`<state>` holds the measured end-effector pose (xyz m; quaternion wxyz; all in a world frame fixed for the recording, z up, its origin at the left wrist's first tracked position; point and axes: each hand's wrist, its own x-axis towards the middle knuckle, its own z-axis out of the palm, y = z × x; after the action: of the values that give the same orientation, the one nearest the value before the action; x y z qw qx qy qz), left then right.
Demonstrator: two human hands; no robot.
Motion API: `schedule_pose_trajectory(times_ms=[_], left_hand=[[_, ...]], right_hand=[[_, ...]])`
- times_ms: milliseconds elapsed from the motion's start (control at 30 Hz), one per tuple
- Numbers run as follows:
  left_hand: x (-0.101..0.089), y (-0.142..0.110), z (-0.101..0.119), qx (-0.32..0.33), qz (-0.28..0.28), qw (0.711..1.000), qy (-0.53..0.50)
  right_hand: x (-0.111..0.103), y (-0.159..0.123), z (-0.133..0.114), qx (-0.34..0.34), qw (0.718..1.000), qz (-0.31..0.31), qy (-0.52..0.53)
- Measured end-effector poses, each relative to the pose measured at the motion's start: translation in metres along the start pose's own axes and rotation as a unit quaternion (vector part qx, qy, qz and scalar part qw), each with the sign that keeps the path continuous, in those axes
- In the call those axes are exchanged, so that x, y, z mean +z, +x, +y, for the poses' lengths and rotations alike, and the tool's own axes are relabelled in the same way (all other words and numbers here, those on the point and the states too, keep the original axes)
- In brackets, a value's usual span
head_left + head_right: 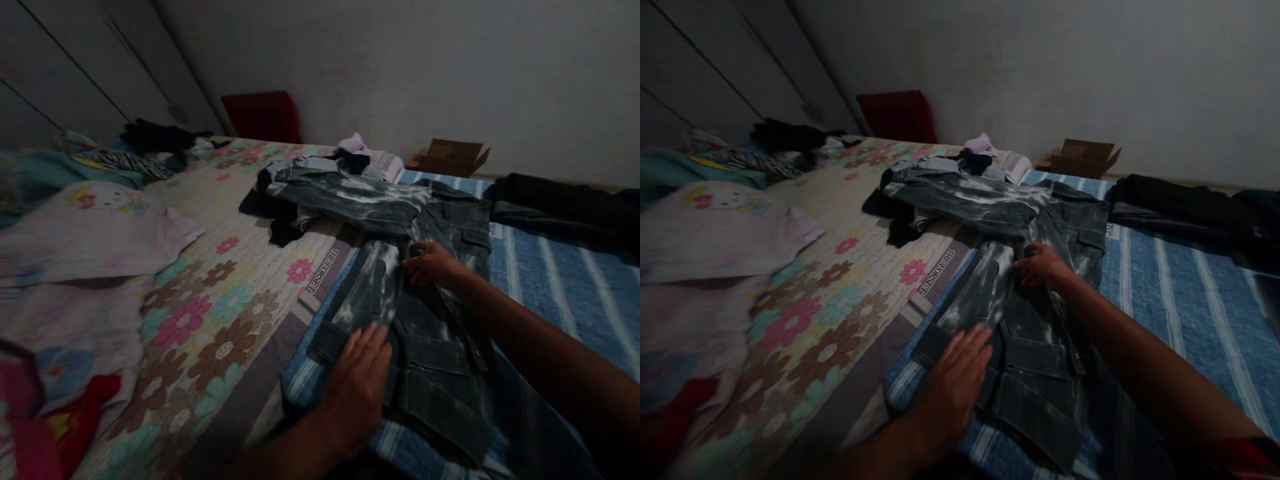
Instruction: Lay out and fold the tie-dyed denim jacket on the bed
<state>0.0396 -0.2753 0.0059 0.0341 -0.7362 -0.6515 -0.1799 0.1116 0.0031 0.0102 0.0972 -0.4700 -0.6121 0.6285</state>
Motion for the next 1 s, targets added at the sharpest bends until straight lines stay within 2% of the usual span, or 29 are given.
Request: schedule_pose_trajectory(times_ms=[100,167,267,333,500,567,667,867,1000], left_hand=[[0.012,-0.016,0.013,0.035,0.032,0.999,-0.026],[0.017,-0.022,0.015,0.048,0.053,0.996,-0.053],[0.016,-0.027,0.011,0.058,0.051,0.99,-0.118],[0.009,-0.026,0.007,0.033,0.066,0.983,-0.166],[-0.019,-0.009,-0.009,-0.099,0.126,0.96,-0.229],[-0.03,0.001,-0.02,-0.111,0.143,0.963,-0.2],[-0.038,0.012,-0.035,-0.095,0.153,0.977,-0.114],[-0.022,0.009,-0.043,-0.024,0.054,0.998,-0.014],[-0.014,0.002,-0.04,0.004,0.049,0.998,0.027]], right_hand=[[0.0,-0.001,0.001,0.0,1.0,0.001,-0.006],[0.001,-0.002,0.001,0.0,1.0,0.0,-0.005],[0.001,-0.003,0.0,-0.003,1.0,0.004,-0.008],[0.001,-0.004,0.0,-0.005,1.0,0.01,-0.011],[0.001,-0.002,-0.001,-0.002,1.0,0.018,-0.009],[0.001,-0.001,0.0,-0.003,1.0,0.019,-0.01],[0.001,-0.001,-0.001,-0.001,1.0,0.017,-0.008],[-0.004,-0.002,-0.006,0.019,1.0,-0.005,0.005],[-0.017,-0.003,-0.012,0.015,0.998,-0.047,0.027]])
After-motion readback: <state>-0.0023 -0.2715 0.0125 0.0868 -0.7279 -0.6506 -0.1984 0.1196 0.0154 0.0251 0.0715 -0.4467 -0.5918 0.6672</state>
